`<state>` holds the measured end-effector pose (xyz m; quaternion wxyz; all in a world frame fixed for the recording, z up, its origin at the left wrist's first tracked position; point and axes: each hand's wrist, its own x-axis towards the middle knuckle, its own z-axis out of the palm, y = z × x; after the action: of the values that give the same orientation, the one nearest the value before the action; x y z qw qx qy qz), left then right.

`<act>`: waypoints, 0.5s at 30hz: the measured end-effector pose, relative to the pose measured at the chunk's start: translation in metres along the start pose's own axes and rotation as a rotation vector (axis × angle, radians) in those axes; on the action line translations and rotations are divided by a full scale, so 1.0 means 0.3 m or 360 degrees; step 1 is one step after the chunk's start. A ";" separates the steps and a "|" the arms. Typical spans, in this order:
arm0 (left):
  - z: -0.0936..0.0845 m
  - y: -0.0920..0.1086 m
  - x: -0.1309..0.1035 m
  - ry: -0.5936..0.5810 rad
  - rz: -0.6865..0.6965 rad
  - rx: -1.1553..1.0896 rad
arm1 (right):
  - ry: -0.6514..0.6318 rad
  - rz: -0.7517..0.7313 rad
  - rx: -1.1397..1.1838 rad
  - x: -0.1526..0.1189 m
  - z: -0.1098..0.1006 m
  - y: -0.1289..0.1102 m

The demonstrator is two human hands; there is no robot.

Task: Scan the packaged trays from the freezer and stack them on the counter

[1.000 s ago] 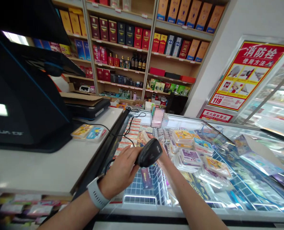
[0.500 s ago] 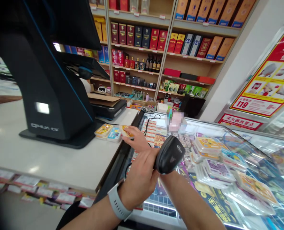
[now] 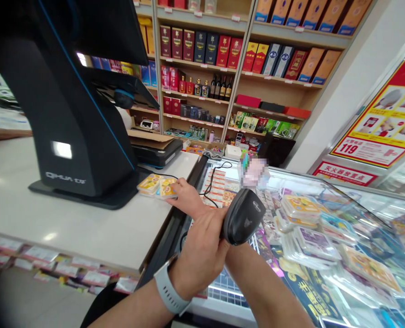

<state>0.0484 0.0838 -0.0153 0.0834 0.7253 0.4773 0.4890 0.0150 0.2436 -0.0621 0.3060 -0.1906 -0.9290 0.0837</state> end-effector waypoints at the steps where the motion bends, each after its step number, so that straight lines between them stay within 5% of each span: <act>1: 0.001 0.000 0.000 0.0003 0.0003 0.0006 | -0.0007 0.0016 -0.0030 0.005 0.004 -0.002; 8: 0.012 -0.005 0.000 -0.0039 0.0017 0.0048 | 0.0058 -0.0045 0.0005 -0.001 0.017 0.031; 15: 0.023 -0.006 0.000 -0.0104 0.0049 0.0134 | 0.0076 0.0072 -0.0091 -0.178 -0.100 0.120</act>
<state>0.0528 0.0870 -0.0200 0.0607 0.7509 0.4834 0.4459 0.0835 0.2560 -0.0767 0.3205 -0.2220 -0.9189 0.0595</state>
